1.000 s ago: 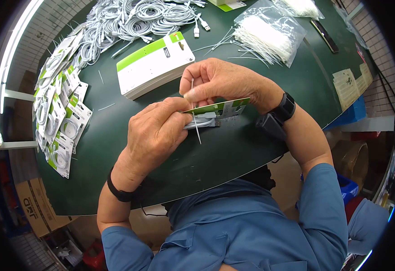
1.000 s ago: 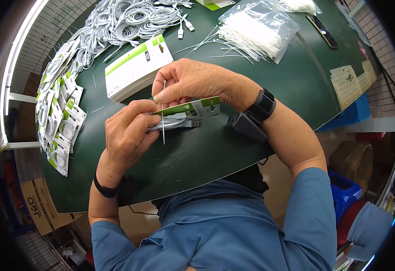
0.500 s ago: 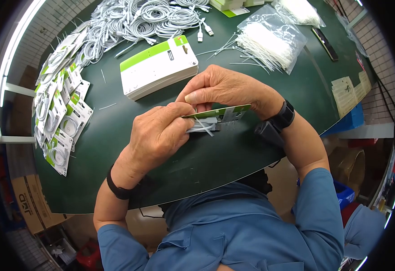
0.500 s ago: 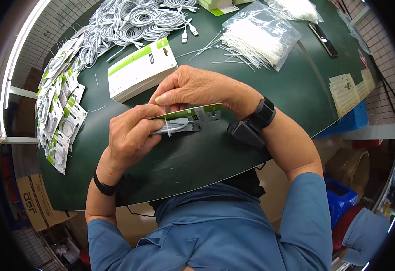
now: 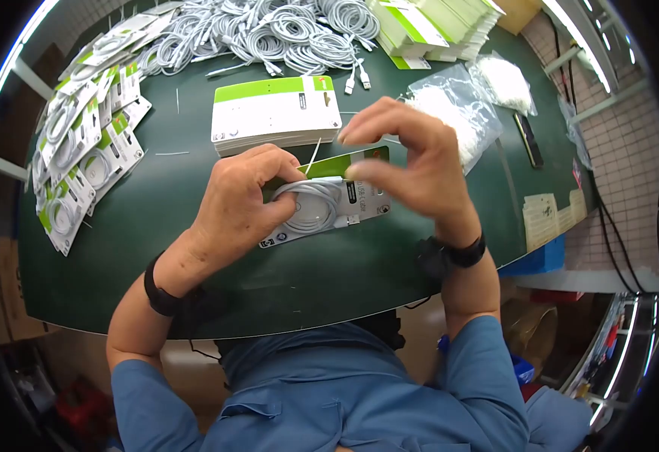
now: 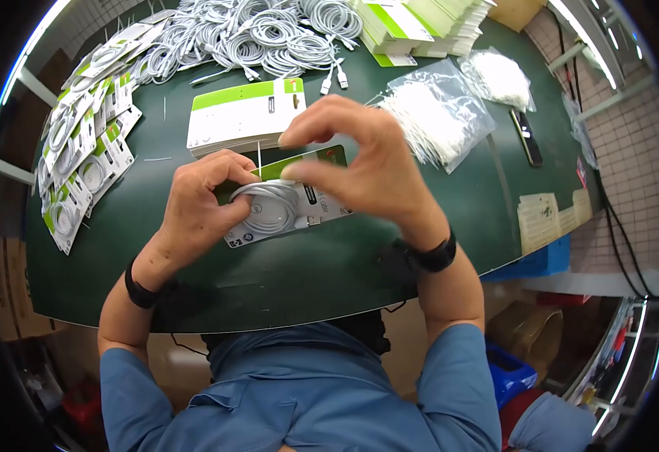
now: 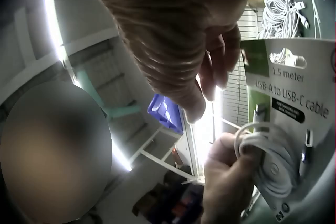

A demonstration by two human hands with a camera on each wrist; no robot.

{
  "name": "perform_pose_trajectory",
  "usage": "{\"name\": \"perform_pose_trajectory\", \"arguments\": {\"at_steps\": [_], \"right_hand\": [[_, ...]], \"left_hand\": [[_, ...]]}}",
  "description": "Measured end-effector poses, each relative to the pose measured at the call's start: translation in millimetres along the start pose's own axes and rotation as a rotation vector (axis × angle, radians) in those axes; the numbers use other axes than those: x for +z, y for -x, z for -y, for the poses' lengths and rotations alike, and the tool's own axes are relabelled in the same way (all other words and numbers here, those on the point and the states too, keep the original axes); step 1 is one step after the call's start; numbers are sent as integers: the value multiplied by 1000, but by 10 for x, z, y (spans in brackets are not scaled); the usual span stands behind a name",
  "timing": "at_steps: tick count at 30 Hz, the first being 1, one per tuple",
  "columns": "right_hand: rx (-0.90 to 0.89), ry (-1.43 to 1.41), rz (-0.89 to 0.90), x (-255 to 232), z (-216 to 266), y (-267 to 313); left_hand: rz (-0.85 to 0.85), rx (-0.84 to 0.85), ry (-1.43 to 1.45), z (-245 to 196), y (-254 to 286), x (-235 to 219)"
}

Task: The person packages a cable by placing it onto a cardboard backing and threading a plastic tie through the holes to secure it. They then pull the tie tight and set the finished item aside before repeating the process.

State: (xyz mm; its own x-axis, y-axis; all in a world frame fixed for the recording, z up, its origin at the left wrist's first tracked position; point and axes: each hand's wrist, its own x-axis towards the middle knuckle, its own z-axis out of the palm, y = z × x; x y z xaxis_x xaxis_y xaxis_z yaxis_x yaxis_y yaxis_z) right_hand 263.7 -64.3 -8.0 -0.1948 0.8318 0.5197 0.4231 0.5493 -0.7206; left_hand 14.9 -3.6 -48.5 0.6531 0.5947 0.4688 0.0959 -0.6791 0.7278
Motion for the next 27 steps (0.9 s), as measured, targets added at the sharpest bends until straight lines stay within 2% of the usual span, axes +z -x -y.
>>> {"name": "perform_pose_trajectory", "arguments": {"at_steps": [1, 2, 5, 9, 14, 18, 22, 26, 27], "right_hand": [[-209, 153, 30, 35, 53, 12], [-216, 154, 49, 97, 80, 20], [-370, 529, 28, 359, 44, 63], [-451, 646, -36, 468, -64, 86], [-428, 653, -63, 568, -85, 102], [-329, 705, -35, 595, -40, 159], [-239, 589, -110, 674, -104, 174], [-272, 404, -99, 472, -127, 40], [-205, 381, -156, 410, -112, 38]], "left_hand": [[4, -43, 42, 19, -6, -15], [-15, -46, 45, 28, -3, -24], [-38, -79, 4, 46, 6, -31], [-100, -139, 99, 102, 21, -2], [-79, -171, 81, 126, 26, -20], [-114, -80, 68, 146, 36, 10], [-114, -61, 51, 160, 5, -38], [-109, -82, 69, 171, 0, -38], [-105, -91, 81, 161, -1, -35]]}}
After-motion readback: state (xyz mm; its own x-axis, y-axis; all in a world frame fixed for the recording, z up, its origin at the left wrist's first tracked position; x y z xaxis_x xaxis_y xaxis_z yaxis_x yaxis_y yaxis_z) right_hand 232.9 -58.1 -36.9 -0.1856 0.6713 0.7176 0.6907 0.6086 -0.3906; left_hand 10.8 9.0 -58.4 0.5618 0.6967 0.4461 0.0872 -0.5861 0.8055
